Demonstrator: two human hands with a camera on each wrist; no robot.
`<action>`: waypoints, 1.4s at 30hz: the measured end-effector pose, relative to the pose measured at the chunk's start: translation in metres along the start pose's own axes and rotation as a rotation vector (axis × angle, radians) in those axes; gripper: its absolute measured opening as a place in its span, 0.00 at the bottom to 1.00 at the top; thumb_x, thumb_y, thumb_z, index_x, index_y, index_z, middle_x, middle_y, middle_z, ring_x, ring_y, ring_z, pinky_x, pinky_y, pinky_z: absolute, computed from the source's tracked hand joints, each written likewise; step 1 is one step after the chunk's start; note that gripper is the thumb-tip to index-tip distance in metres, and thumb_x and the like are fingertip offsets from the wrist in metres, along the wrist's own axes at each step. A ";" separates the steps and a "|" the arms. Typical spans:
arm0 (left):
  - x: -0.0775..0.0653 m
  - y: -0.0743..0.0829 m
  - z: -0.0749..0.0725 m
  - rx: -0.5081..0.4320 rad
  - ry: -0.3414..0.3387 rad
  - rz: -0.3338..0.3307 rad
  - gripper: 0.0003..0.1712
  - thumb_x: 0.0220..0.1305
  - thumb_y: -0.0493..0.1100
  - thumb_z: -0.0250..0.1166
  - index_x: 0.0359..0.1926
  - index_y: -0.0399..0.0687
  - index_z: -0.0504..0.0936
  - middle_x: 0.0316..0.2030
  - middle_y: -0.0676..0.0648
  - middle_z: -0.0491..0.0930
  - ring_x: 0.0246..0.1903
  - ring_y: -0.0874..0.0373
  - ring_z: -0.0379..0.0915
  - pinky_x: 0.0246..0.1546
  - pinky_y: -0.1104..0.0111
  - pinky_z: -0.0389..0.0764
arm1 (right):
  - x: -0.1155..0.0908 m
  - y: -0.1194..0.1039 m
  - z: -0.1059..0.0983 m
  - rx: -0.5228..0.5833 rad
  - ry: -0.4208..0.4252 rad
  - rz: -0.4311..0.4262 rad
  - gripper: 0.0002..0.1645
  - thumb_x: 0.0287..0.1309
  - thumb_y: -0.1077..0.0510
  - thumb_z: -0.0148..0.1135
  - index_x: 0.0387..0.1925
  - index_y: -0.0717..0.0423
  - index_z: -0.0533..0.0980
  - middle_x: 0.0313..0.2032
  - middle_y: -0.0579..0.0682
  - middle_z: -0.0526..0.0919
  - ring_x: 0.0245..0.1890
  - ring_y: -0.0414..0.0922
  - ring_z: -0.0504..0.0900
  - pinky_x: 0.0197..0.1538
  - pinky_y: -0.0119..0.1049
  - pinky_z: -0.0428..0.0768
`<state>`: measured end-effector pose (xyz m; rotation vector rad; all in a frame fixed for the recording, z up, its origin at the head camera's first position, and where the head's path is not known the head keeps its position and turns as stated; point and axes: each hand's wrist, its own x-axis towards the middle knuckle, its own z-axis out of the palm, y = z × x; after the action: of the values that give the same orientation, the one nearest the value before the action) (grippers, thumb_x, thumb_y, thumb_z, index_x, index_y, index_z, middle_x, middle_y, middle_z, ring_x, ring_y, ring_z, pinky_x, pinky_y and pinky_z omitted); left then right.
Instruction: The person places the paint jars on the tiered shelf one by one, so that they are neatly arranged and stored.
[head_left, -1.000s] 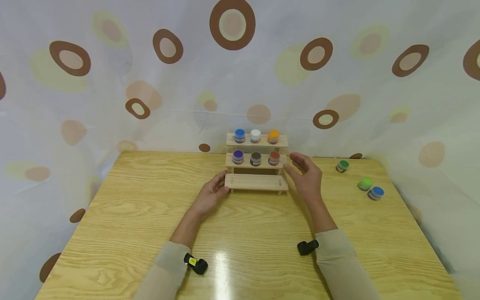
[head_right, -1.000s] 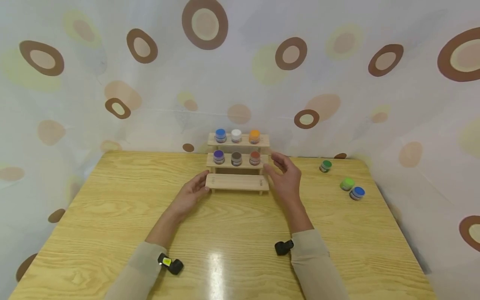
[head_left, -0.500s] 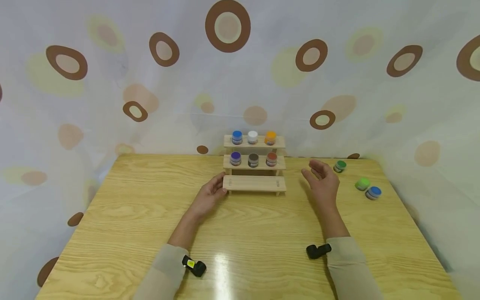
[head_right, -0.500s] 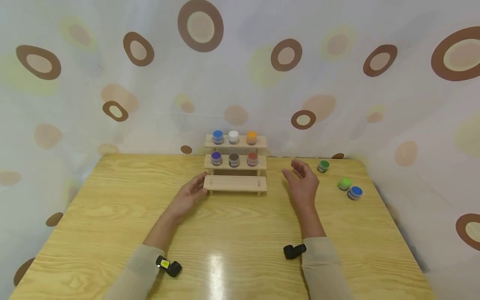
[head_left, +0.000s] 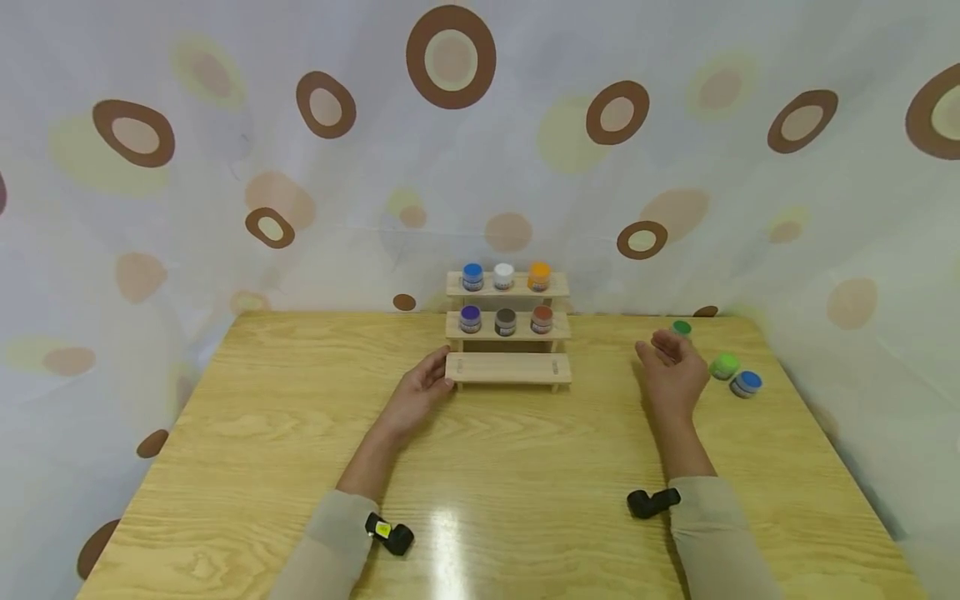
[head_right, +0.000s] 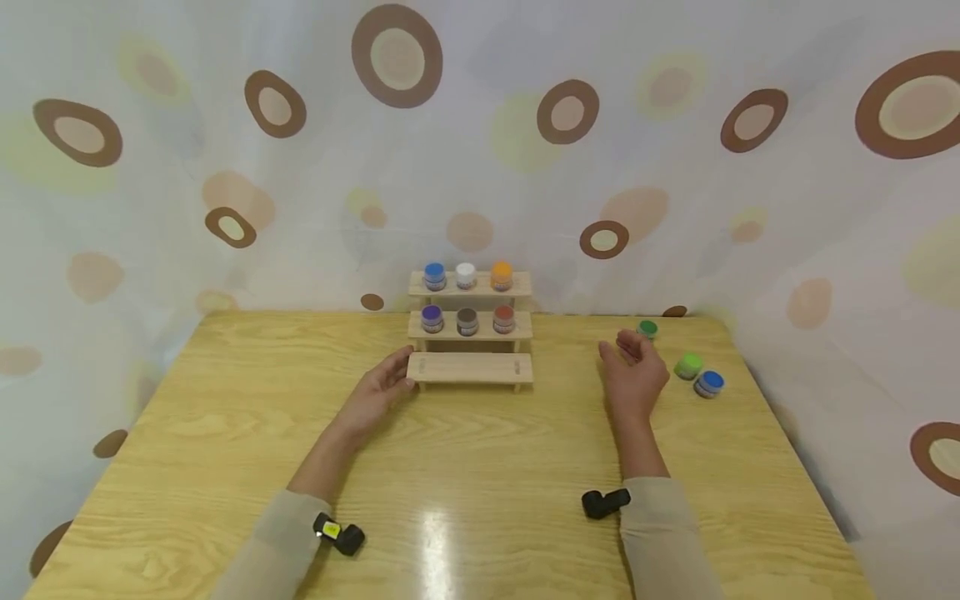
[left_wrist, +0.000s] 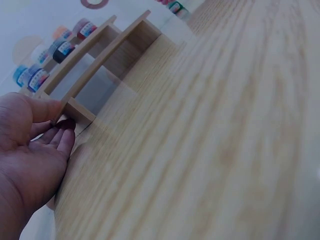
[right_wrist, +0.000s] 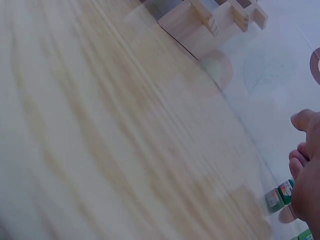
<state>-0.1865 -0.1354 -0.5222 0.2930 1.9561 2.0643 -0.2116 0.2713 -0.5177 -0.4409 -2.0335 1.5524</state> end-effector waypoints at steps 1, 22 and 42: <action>0.000 -0.001 0.000 0.001 0.000 -0.004 0.38 0.82 0.33 0.54 0.84 0.38 0.49 0.79 0.36 0.60 0.78 0.42 0.57 0.77 0.55 0.65 | 0.001 0.002 0.000 0.004 0.040 0.009 0.23 0.62 0.60 0.77 0.56 0.66 0.83 0.54 0.61 0.86 0.55 0.51 0.86 0.55 0.25 0.83; 0.000 -0.004 -0.001 0.005 -0.010 0.001 0.37 0.82 0.33 0.54 0.84 0.37 0.49 0.79 0.34 0.59 0.78 0.42 0.57 0.76 0.55 0.65 | 0.014 0.023 -0.007 -0.018 0.264 0.060 0.23 0.58 0.61 0.78 0.54 0.64 0.83 0.52 0.60 0.86 0.49 0.42 0.82 0.56 0.29 0.81; 0.000 0.000 0.000 -0.002 -0.003 0.001 0.38 0.82 0.34 0.54 0.84 0.39 0.49 0.79 0.37 0.60 0.78 0.44 0.58 0.76 0.56 0.65 | 0.034 0.028 -0.003 -0.028 0.258 0.071 0.24 0.63 0.58 0.74 0.58 0.64 0.80 0.55 0.58 0.83 0.55 0.46 0.81 0.62 0.32 0.79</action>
<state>-0.1860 -0.1352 -0.5226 0.2962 1.9531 2.0648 -0.2389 0.3005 -0.5363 -0.6931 -1.8604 1.4269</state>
